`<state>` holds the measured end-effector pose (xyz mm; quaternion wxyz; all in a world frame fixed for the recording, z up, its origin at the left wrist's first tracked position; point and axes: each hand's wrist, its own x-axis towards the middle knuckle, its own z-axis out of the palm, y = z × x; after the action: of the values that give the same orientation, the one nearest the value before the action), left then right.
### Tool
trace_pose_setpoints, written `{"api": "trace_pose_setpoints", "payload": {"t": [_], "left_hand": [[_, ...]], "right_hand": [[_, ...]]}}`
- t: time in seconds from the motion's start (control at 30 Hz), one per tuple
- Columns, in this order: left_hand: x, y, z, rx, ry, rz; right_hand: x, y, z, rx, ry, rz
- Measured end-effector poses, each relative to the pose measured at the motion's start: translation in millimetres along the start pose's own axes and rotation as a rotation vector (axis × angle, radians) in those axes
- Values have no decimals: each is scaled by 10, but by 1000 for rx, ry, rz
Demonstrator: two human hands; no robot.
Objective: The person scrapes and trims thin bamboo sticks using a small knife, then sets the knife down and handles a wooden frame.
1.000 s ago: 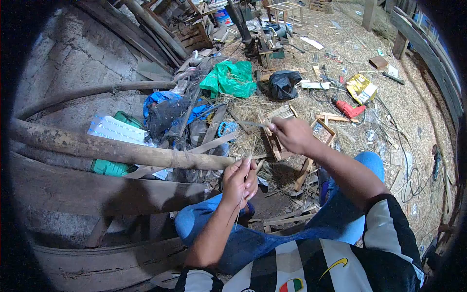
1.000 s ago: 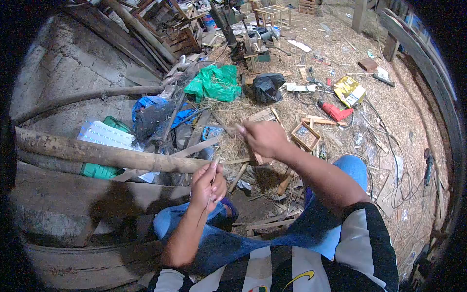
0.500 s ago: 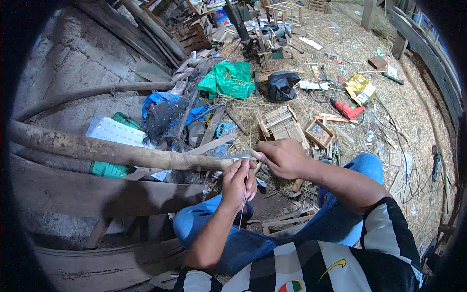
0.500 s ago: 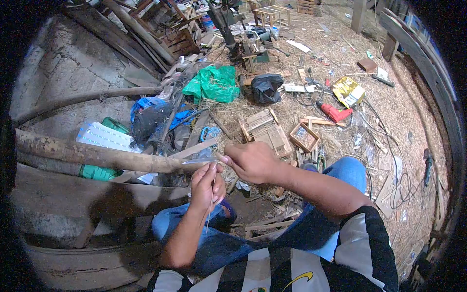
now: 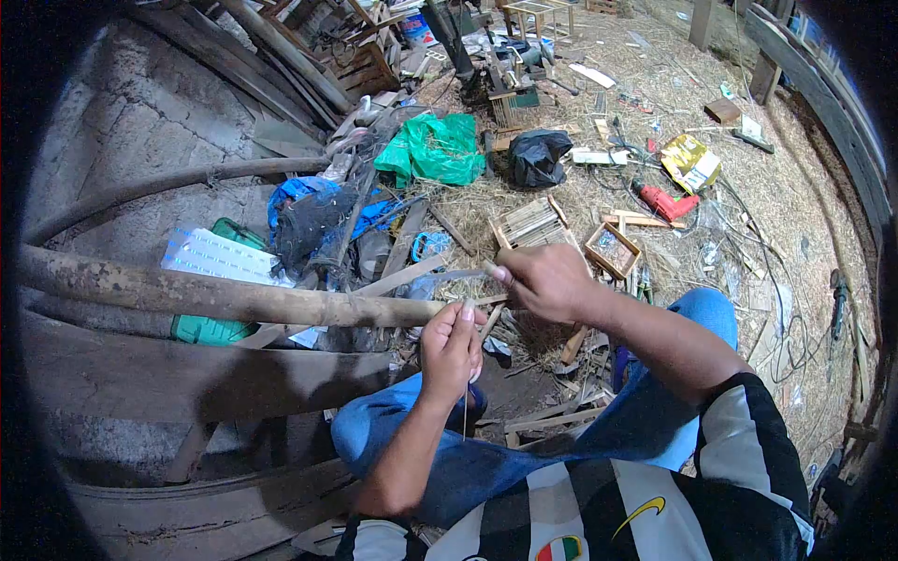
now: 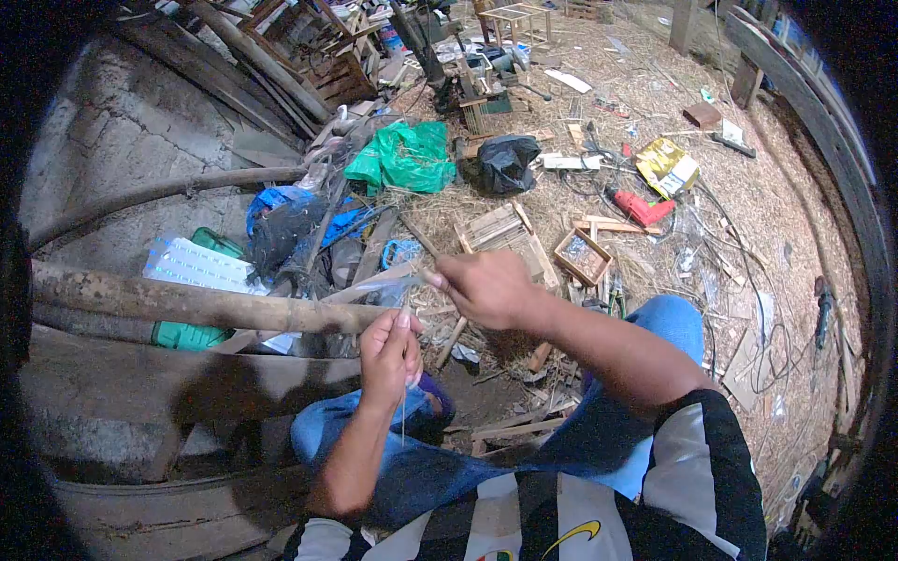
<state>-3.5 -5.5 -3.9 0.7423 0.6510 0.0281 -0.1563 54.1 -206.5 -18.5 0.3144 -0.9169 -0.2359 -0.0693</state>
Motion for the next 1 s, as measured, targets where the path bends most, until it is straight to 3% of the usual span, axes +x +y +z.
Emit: {"api": "trace_pose_setpoints", "payload": {"t": [0.27, 0.43, 0.5, 0.6, 0.7, 0.83, 0.93, 1.0], "left_hand": [[-16, 23, -15, 72, 16, -19], [-13, -59, -28, 150, -17, -8], [-20, -60, -30, 167, -20, 10], [-18, -93, -37, 186, -22, 50], [-17, -30, -2, 155, -9, 11], [-22, -41, 50, 224, 49, 28], [-3, -81, 56, 189, 66, 122], [13, -85, 69, 400, 94, 290]], "right_hand": [[-11, -58, -7, -17, -29, 35], [-34, -104, -24, 7, -4, -48], [55, 164, 87, -28, 5, 130], [129, 255, -104, -79, 15, 155], [34, 22, -122, -11, 33, 132], [-102, -221, -31, 44, -8, -62], [-119, -243, 28, 77, -18, -128], [-105, -222, 6, 51, -32, -123]]}}
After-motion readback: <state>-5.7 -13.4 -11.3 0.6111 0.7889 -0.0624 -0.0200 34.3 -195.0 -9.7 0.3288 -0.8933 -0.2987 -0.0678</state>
